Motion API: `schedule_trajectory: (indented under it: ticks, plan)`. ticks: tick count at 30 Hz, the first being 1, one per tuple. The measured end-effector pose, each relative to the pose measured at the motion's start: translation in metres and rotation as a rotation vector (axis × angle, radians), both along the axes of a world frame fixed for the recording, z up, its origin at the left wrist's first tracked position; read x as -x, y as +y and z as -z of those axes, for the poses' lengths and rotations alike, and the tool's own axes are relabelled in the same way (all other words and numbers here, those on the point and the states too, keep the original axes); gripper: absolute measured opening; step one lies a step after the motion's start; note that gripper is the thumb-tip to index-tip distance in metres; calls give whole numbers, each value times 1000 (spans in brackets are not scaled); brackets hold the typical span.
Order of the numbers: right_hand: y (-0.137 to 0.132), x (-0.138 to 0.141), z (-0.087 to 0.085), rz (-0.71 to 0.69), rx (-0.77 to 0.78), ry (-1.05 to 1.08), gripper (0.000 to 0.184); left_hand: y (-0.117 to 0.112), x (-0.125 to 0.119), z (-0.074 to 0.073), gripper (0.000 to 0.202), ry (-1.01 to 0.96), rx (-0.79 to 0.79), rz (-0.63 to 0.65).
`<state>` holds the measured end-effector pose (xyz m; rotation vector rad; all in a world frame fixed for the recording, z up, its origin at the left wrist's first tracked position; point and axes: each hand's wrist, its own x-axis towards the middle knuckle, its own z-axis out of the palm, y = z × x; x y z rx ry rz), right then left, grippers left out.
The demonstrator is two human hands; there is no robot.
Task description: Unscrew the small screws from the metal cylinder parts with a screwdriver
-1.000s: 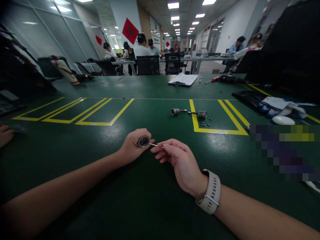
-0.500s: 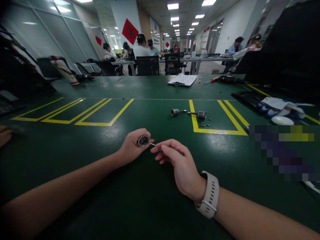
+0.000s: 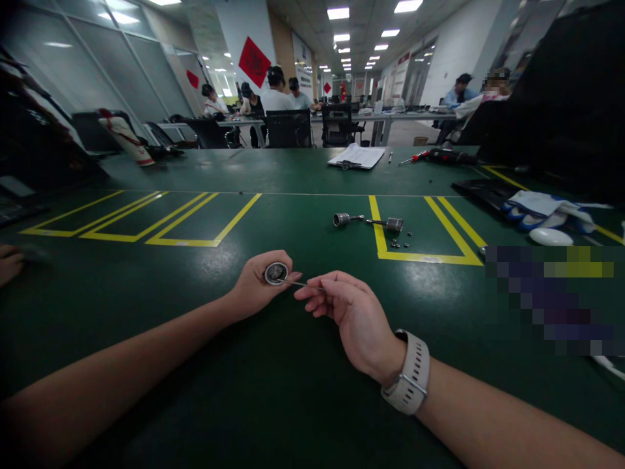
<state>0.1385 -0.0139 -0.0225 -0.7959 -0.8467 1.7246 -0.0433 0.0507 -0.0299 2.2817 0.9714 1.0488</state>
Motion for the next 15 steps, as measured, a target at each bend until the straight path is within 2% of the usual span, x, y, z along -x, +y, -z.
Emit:
schedule_trajectory:
  ticks: [4, 10, 13, 15]
  plan:
    - [-2, 1, 1, 33, -31, -3, 16, 1, 0, 1, 17, 27, -41, -26]
    - [-7, 6, -4, 53, -93, -155, 14, 0, -2, 0, 13, 195, -168, -129]
    - [-8, 7, -6, 32, -90, -151, 14, 0, -2, 0, 16, 135, -137, -138]
    - [-7, 6, -6, 17, -87, -131, 14, 0, -2, 1, 19, 48, -81, -96]
